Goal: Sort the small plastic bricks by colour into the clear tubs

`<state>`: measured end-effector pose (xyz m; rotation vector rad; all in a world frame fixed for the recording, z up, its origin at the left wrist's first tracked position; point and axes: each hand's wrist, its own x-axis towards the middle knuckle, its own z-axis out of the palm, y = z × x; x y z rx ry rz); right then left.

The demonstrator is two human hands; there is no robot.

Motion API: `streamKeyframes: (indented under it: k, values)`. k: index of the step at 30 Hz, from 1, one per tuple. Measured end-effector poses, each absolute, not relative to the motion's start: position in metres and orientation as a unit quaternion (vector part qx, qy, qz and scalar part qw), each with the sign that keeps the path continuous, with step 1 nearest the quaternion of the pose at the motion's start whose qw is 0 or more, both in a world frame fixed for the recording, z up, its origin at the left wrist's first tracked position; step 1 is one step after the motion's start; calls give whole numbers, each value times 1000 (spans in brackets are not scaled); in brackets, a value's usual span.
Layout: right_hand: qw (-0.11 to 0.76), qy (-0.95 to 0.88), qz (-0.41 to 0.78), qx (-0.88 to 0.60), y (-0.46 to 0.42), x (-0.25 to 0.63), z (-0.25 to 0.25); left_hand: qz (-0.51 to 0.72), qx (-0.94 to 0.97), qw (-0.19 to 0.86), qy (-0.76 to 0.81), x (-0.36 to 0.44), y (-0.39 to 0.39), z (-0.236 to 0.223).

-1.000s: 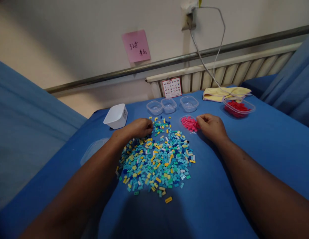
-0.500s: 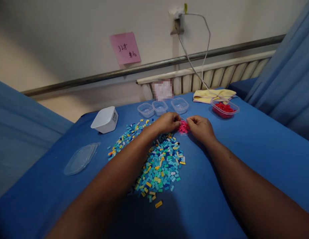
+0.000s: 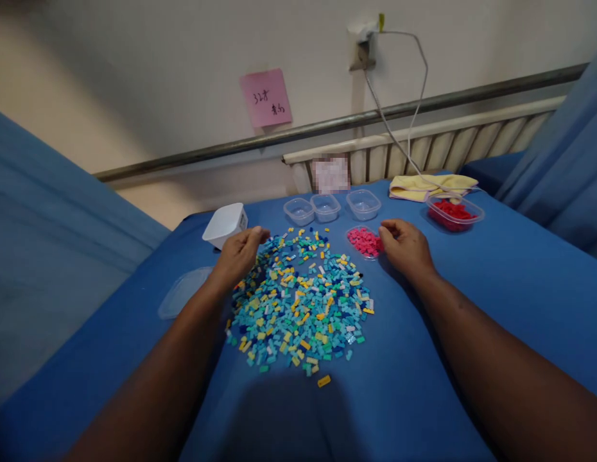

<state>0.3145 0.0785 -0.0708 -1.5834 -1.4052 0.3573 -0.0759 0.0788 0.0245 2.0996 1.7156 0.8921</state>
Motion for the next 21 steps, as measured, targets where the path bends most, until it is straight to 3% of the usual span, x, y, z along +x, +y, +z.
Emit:
streamKeyframes:
  k: [4,9,15,21]
  values:
    - [396,-682,89,-609,78,313,-80,207,727,115,645,-122,51,0]
    - [279,-733,75,-616,73,308,-87,36,750,123,649,-122,31,-14]
    - [202,-725,12,-659,63,296,-78,28,768,105,631,-106,27,-17]
    - [182,-696,-18,-694,57,293,-74,25,762,55,645,-107,27,-16]
